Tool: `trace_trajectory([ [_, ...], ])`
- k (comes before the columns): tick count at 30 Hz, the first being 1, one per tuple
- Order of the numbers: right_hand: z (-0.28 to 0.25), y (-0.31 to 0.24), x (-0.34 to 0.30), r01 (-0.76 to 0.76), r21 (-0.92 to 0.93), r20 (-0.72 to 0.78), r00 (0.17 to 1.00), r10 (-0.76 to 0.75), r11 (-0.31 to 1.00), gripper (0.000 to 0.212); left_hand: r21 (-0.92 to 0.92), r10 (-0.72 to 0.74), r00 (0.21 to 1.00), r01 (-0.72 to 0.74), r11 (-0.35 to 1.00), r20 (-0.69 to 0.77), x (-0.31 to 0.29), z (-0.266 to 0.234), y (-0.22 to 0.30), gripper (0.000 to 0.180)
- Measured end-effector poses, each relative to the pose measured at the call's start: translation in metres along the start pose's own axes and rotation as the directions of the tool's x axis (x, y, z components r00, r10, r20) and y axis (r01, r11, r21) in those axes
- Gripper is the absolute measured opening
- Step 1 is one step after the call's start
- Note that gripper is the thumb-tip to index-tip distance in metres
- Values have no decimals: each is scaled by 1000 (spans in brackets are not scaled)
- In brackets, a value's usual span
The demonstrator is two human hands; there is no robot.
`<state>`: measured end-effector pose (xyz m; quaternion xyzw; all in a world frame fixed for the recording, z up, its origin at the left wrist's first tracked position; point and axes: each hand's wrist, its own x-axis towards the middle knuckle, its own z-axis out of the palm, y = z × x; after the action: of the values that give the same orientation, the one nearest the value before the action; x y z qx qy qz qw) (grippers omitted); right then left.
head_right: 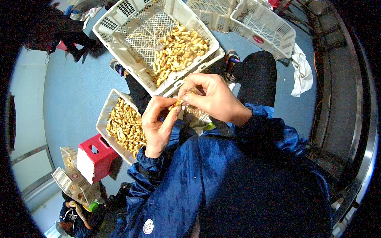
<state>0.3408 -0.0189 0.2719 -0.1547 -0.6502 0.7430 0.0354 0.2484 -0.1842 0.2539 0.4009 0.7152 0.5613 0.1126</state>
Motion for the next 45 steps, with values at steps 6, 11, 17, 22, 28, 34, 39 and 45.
trace_trajectory([
  [6, -3, -3, 0, 168, -166, 87, 984, -155, 972, 3, 106, 14, 1000, -12, 994, -19, -1, 2, 1, 16],
  [11, -4, 2, 4, 36, 56, -7, 999, -35, 998, 6, -320, -171, 985, 167, 933, 18, -3, 3, -9, 16],
  [17, -15, 0, 0, 83, -254, -5, 996, -87, 964, 4, -821, -375, 798, 552, 141, 472, -5, -6, -28, 39],
  [22, -19, 6, 2, 238, -454, 18, 966, -258, 859, 10, -868, -317, 811, 488, -97, 491, 0, -12, -22, 51],
  [28, -6, -10, 3, 299, -511, 13, 940, -340, 806, 12, -891, -335, 826, 428, -154, 454, -1, -12, -23, 49],
  [34, -13, -8, 7, 326, -539, 53, 933, -355, 776, 11, -974, -395, 903, 215, 76, 168, -27, -63, -81, 35],
  [39, -35, 2, 14, 262, -554, -1, 949, -316, 790, 12, 245, -263, 758, 484, 840, -597, -73, -169, -95, 32],
  [45, -46, 16, 31, 125, -519, -41, 984, -171, 845, 8, 145, -429, 870, 470, 871, -243, 18, -88, -83, 20],
])
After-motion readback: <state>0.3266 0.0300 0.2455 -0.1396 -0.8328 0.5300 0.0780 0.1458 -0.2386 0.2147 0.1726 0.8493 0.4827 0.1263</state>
